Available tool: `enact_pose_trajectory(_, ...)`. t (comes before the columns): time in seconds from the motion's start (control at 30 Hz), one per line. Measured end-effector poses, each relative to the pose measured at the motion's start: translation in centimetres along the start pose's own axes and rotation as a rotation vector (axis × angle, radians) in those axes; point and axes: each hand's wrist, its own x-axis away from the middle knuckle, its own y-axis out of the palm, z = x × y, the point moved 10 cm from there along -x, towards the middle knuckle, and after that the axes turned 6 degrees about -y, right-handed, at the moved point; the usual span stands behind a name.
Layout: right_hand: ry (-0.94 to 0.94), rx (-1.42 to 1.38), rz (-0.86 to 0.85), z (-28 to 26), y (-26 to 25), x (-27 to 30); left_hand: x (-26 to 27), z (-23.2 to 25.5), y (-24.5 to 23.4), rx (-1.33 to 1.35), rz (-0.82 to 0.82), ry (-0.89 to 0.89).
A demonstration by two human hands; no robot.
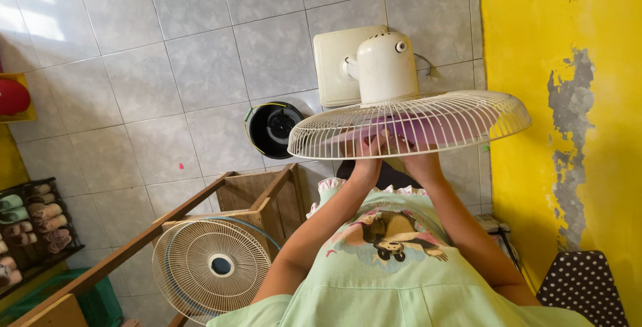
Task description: The person assembles a standing electric fan by attaching the front grille, inserting the purple fan blade, securing it with a nut, and then attaching the rear grille. The person then plugs the fan into a wall socket.
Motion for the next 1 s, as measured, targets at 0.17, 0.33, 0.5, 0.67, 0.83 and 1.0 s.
enact_pose_trajectory(0.17, 0.123, 0.008, -0.026, -0.6, 0.1, -0.7, 0.2, 0.2, 1.1, 0.154, 0.034, -0.124)
enact_pose_trajectory(0.33, 0.079, 0.185, 0.160, -2.1, -0.8, 0.8, 0.0, 1.3, 2.0, 0.259, -0.042, -0.042)
enact_pose_trajectory(0.5, 0.002, 0.324, 0.186, -2.6, -0.4, 0.7, -0.1, 0.8, 2.0, 0.269, -0.018, -0.093)
enact_pose_trajectory(0.67, 0.094, -0.049, 0.226, -0.3, 0.7, 1.4, 0.3, 0.6, 2.0, 0.317, -0.018, -0.066)
enact_pose_trajectory(0.83, 0.148, -0.201, 0.210, 3.1, 1.7, 1.8, -0.2, -0.4, 0.6, 0.294, 0.021, -0.140)
enact_pose_trajectory(1.0, 0.334, -0.486, 0.136, 7.3, 3.8, 3.4, 0.3, 0.1, 1.3, 0.253, -0.125, -0.108)
